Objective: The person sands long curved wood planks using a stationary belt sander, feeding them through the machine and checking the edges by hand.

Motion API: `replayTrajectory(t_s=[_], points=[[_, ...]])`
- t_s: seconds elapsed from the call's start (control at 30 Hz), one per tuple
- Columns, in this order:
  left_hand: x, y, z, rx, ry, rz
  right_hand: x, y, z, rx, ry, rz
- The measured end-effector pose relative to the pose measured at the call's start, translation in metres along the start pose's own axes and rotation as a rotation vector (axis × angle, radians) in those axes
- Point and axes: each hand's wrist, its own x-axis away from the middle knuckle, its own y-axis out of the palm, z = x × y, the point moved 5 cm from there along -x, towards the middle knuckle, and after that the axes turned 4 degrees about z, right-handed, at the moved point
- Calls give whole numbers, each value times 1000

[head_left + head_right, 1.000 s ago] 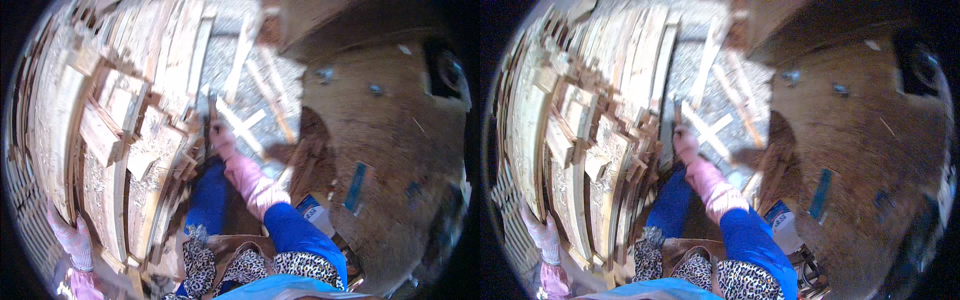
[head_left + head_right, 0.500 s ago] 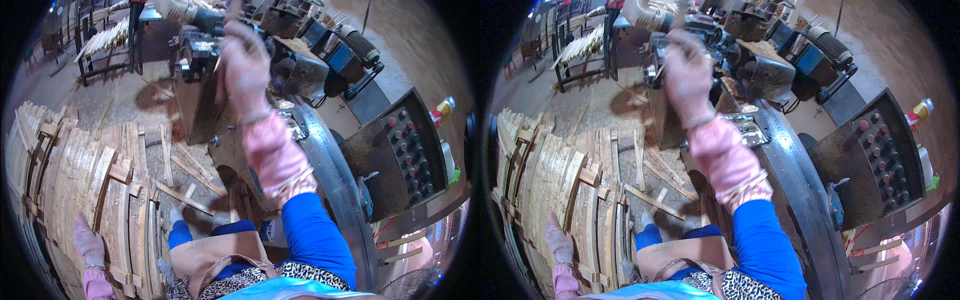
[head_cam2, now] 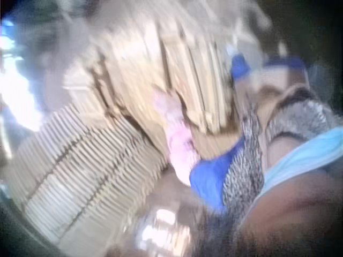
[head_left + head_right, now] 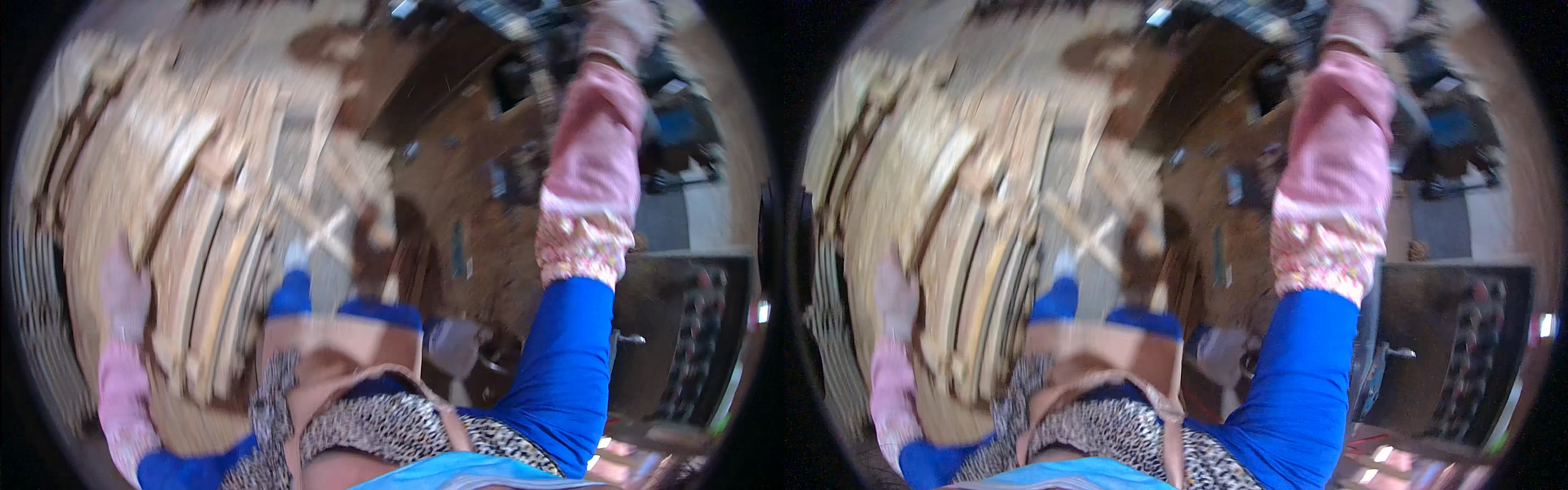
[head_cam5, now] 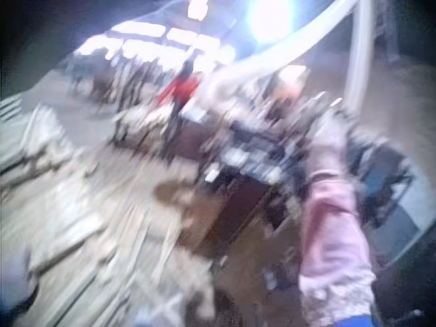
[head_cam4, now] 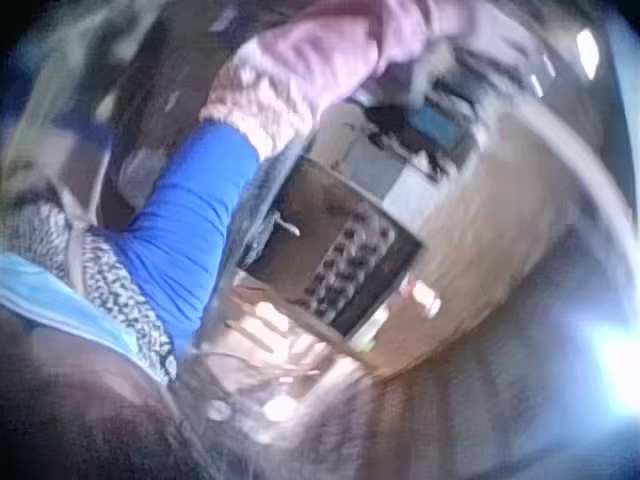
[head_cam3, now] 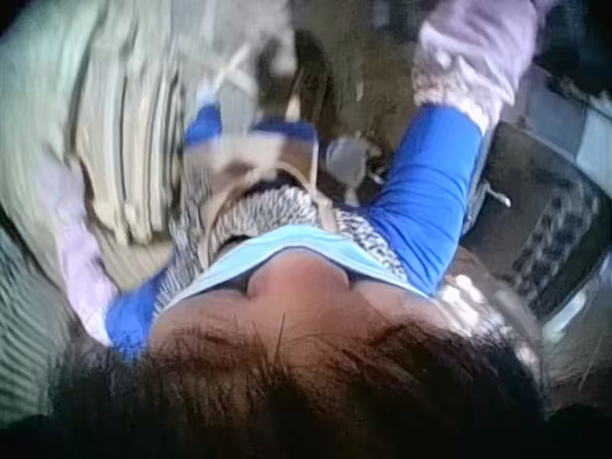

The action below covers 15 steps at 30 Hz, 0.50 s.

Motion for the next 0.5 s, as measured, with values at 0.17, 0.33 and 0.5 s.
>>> replayTrajectory(t_s=[0.17,0.33,0.5], points=[[-21,-17,6,-126,-115,-126,232,35,-79,114,-119,-880],[-6,-11,-2,-166,-86,-73,383,82,27,348,-218,-1204],[-11,-12,9,-126,-86,-63,573,38,271,450,716,-1250]])
